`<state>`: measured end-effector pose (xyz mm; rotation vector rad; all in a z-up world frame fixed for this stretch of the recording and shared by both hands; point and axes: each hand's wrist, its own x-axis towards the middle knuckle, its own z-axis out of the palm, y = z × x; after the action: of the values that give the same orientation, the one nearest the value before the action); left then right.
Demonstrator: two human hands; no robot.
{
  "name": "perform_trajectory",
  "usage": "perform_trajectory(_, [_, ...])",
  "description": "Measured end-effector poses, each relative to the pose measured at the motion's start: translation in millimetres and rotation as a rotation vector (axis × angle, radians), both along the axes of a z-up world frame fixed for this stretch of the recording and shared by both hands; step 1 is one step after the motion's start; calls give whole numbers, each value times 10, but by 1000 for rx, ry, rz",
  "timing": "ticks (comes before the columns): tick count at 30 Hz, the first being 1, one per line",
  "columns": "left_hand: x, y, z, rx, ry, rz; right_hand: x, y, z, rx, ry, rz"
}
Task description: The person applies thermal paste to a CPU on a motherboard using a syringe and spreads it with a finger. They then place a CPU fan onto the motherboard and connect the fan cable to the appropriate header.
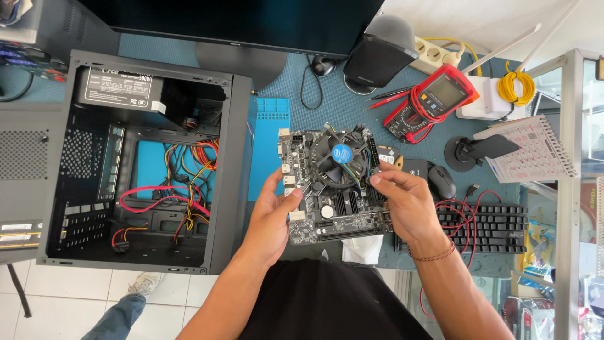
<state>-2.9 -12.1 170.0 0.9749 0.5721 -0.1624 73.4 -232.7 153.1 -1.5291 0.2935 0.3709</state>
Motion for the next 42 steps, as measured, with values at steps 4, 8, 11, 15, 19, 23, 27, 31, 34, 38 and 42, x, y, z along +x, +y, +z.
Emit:
perform_trajectory(4, [45, -14, 213, 35, -22, -6, 7, 16, 37, -12, -11, -14])
perform_trajectory(8, [61, -44, 259, 52, -50, -4, 2, 48, 95, -44, -32, -22])
perform_trajectory(11, [63, -52, 310, 55, -66, -5, -5, 50, 106, -43, -44, -29])
perform_trajectory(15, [57, -39, 288, 52, -72, -1, 14, -15, 21, 0, -57, -47])
perform_trajectory(19, [39, -42, 258, 55, -66, 3, -3, 16, 124, 5, -48, -45])
perform_trajectory(23, [31, -32, 205, 55, -81, -6, -4, 10, 137, 16, -65, -37])
perform_trajectory(27, [29, -31, 193, 48, -88, -25, -12, 13, 158, -4, -88, -23])
perform_trajectory(31, [26, -29, 181, 55, -95, -45, -12, 5, 193, 3, -87, -6])
perform_trajectory(34, [35, -15, 176, 63, -107, -63, -16, -3, 173, 3, -67, -4])
perform_trajectory(38, [28, 7, 154, 75, -119, -83, 6, -39, 107, -14, -32, 42])
perform_trajectory(42, [-26, 1, 62, 61, -104, -101, 6, -61, 110, -33, 11, 87])
